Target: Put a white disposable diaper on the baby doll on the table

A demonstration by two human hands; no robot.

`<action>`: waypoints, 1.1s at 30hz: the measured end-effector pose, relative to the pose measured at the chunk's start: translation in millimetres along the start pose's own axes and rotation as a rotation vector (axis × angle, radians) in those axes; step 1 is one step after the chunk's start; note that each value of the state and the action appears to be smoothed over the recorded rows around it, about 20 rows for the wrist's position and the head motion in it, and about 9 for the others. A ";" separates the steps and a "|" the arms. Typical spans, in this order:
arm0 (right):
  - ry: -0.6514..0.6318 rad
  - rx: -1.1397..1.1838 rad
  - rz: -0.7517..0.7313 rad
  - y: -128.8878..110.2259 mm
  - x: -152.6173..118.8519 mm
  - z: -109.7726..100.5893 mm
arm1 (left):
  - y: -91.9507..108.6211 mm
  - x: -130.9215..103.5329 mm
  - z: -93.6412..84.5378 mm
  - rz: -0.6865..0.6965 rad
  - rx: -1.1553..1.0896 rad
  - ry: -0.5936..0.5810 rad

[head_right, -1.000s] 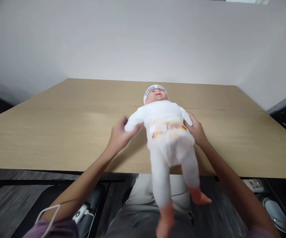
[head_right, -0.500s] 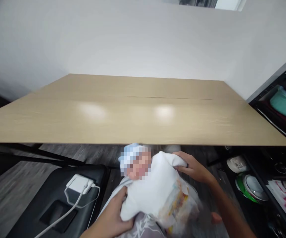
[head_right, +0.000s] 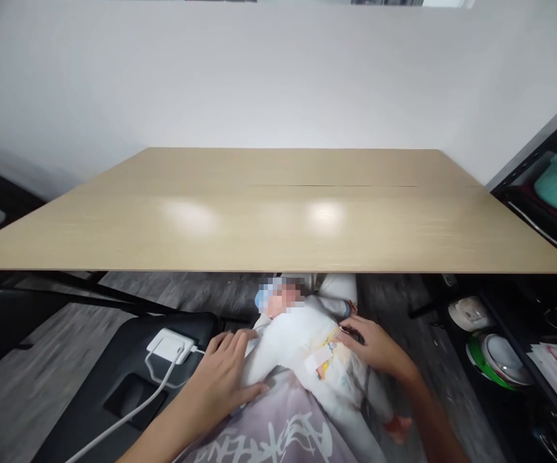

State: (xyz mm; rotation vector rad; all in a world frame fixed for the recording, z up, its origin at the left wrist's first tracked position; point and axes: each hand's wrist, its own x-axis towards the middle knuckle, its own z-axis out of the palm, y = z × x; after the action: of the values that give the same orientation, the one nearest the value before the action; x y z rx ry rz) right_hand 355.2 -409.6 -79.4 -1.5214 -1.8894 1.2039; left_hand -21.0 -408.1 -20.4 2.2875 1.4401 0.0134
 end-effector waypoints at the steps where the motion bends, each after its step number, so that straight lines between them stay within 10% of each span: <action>1: -0.004 0.003 0.003 -3.6 -3.3 0.3 | 5.7 6.3 -5.3 0.069 -0.003 0.042; 8: 0.075 -0.155 -0.060 -3.2 6.4 4.5 | 55.0 87.9 -6.2 0.687 -0.402 -0.143; 19: 0.238 -0.152 -0.002 24.5 17.8 -4.5 | 54.5 101.9 12.3 0.685 -0.720 -0.137; 27: -0.005 -0.019 -0.138 -44.6 -6.9 1.8 | 43.4 112.7 -35.4 0.754 -0.693 -0.913; 33: -0.110 -0.027 0.227 -24.6 -63.1 -27.4 | 140.5 201.4 13.8 0.896 -0.279 -0.574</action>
State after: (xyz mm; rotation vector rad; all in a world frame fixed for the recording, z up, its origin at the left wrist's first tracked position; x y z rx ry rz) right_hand 381.8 -459.3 -32.9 -1.7553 -1.8453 1.3913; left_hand 195.1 -290.8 -25.6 2.2355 0.0785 -0.1483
